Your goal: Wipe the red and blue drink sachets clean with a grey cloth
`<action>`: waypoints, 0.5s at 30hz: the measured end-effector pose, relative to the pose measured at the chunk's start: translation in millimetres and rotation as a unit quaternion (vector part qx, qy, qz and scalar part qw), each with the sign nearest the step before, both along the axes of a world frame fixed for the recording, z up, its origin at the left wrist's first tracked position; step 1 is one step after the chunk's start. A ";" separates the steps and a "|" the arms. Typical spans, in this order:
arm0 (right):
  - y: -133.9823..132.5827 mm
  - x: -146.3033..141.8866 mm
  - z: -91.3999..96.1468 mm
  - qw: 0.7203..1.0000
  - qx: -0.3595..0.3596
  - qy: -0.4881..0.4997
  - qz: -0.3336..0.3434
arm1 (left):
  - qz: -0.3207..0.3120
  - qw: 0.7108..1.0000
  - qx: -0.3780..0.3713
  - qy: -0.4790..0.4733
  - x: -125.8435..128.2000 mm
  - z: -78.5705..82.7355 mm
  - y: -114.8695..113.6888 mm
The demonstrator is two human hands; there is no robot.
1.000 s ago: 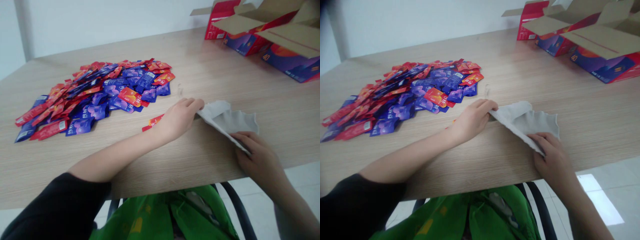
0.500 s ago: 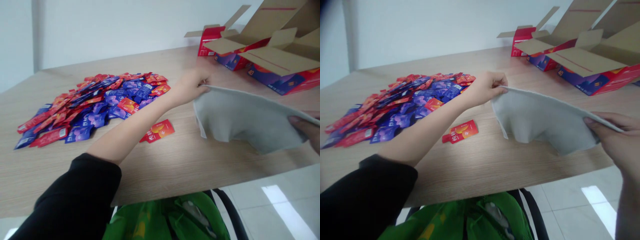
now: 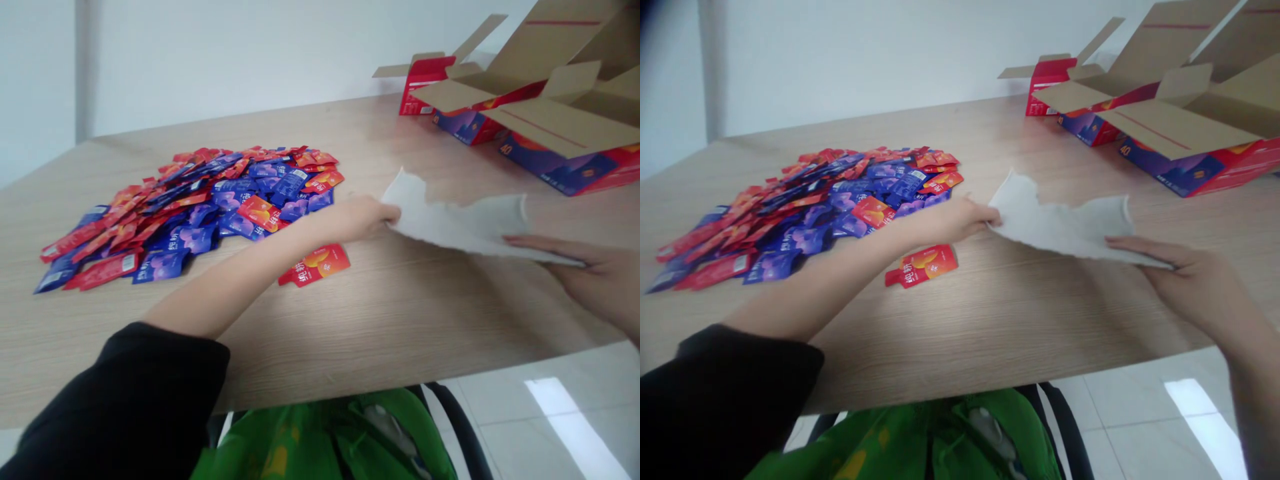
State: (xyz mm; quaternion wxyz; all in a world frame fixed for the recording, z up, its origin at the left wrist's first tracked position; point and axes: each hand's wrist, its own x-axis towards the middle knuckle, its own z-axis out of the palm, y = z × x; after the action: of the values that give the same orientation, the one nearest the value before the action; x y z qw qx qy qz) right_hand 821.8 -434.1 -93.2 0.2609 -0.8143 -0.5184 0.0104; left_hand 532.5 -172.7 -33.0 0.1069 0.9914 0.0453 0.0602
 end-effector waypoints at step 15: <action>-48.6 -56.6 -35.5 0.990 0.016 -0.020 -0.138 | -0.045 0.992 0.117 0.006 -33.9 -62.0 -84.6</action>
State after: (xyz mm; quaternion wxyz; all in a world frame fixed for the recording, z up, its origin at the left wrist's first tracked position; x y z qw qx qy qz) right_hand 765.2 -482.7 -128.7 0.2626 -0.8739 -0.4060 -0.0499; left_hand 498.6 -257.3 -95.0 -0.0075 0.9985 -0.0064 0.0544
